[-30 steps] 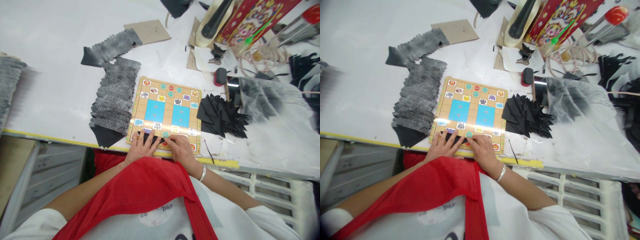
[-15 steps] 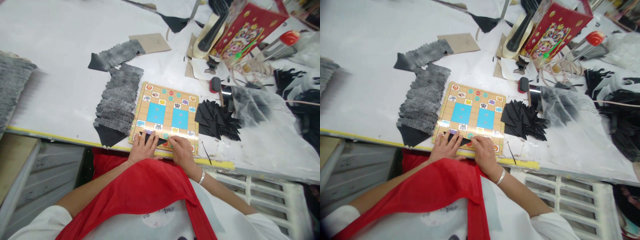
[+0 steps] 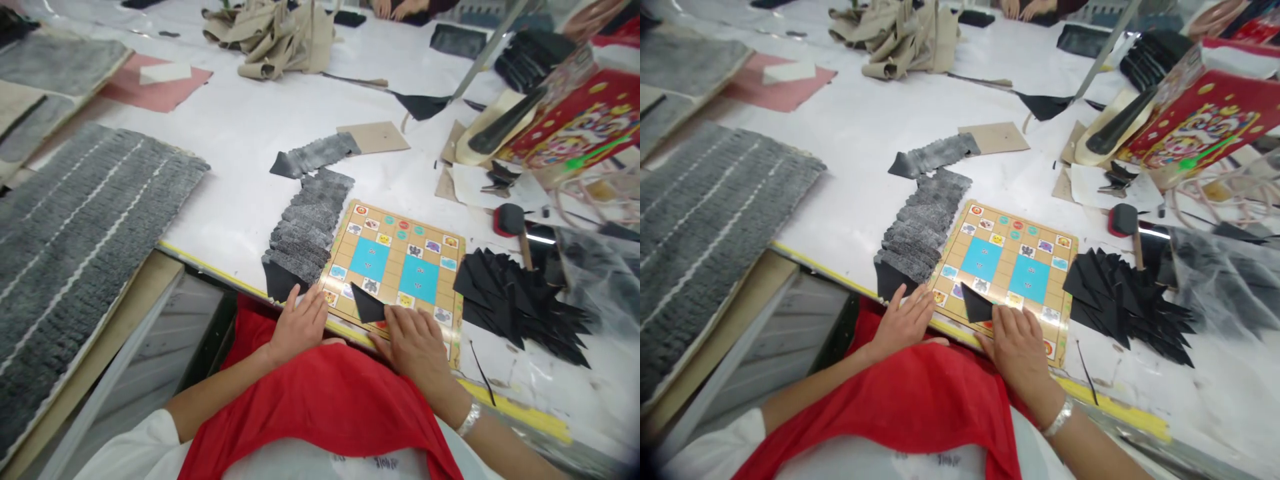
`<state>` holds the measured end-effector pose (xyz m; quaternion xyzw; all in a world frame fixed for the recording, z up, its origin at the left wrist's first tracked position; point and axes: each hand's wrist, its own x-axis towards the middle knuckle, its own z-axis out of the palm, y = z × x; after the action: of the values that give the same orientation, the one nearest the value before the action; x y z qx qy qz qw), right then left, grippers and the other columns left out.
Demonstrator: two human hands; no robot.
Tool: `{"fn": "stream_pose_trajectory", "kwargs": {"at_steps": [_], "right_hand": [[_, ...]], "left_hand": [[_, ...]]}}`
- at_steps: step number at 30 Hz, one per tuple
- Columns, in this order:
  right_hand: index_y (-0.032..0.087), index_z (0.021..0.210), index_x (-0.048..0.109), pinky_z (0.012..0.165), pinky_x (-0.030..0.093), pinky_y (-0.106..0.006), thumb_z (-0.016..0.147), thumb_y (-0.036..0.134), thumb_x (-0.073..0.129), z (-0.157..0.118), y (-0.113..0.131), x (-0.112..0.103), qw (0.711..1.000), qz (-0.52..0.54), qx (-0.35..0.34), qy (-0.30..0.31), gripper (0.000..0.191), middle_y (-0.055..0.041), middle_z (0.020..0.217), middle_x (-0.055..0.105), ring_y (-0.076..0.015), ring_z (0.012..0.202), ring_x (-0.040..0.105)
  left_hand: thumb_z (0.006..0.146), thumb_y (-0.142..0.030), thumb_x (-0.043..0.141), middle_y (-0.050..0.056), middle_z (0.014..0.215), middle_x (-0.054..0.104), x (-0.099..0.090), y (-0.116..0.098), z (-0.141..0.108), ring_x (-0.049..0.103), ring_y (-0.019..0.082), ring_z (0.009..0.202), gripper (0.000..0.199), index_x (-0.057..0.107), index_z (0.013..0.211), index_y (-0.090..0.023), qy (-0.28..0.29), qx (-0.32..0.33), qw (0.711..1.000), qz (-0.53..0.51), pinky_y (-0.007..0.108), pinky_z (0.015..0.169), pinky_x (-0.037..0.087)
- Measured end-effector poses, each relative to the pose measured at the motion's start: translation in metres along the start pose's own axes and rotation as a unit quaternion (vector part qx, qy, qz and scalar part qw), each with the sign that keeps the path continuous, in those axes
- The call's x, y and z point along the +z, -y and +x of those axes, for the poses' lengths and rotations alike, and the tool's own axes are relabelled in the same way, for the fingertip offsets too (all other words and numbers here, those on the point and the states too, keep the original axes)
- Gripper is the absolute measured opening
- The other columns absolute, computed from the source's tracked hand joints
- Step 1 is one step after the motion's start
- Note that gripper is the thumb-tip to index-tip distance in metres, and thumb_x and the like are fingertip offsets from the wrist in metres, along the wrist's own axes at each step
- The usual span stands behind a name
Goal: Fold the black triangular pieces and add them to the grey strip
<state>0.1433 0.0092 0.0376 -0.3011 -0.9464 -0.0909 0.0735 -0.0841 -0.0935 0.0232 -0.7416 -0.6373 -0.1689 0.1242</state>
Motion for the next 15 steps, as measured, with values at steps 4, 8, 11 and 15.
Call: {"fn": "stream_pose_trajectory", "kwargs": {"at_steps": [4,8,11,15], "right_hand": [[0.012,0.101,0.064,0.093,0.033,-0.049,0.083,0.054,0.05,-0.006,-0.051,-0.011,0.996,-0.066,0.04,0.047,0.048,-0.017,0.105,0.062,-0.0315,0.097,0.054],[0.019,0.066,0.065,0.079,0.034,-0.049,0.083,0.053,0.05,-0.011,-0.111,-0.019,0.968,-0.162,0.187,0.038,0.041,-0.0169,0.084,0.064,-0.0311,0.081,0.057],[0.016,0.08,0.067,0.071,0.034,-0.045,0.087,0.044,0.047,0.01,-0.11,-0.022,0.965,-0.136,0.222,-0.024,0.035,-0.0188,0.09,0.064,-0.0291,0.081,0.058],[0.016,0.105,0.062,0.078,0.039,-0.037,0.089,0.031,0.048,0.068,-0.022,-0.017,0.993,0.069,0.026,-0.088,0.026,-0.0127,0.104,0.064,-0.0239,0.092,0.056]], "left_hand": [[0.087,-0.032,0.053,0.012,0.115,0.063,-0.016,0.041,-0.02,0.053,0.024,0.115,0.03,0.059,0.11,-0.013,-0.022,-0.092,0.995,-0.036,0.042,0.101,0.039],[0.089,-0.023,0.05,0.011,0.106,0.064,-0.014,0.078,-0.03,0.057,0.021,0.1,0.022,0.06,0.106,-0.014,0.016,-0.122,0.992,-0.036,0.036,0.088,0.047],[0.088,-0.017,0.047,0.009,0.096,0.065,-0.01,0.085,-0.027,0.057,0.02,0.09,0.017,0.061,0.097,-0.014,0.031,-0.096,0.994,-0.028,0.034,0.082,0.048],[0.088,-0.014,0.045,0.008,0.09,0.065,-0.009,0.082,-0.02,0.058,0.019,0.083,0.016,0.061,0.089,-0.015,0.042,-0.094,0.995,0.005,0.032,0.075,0.048]]}}
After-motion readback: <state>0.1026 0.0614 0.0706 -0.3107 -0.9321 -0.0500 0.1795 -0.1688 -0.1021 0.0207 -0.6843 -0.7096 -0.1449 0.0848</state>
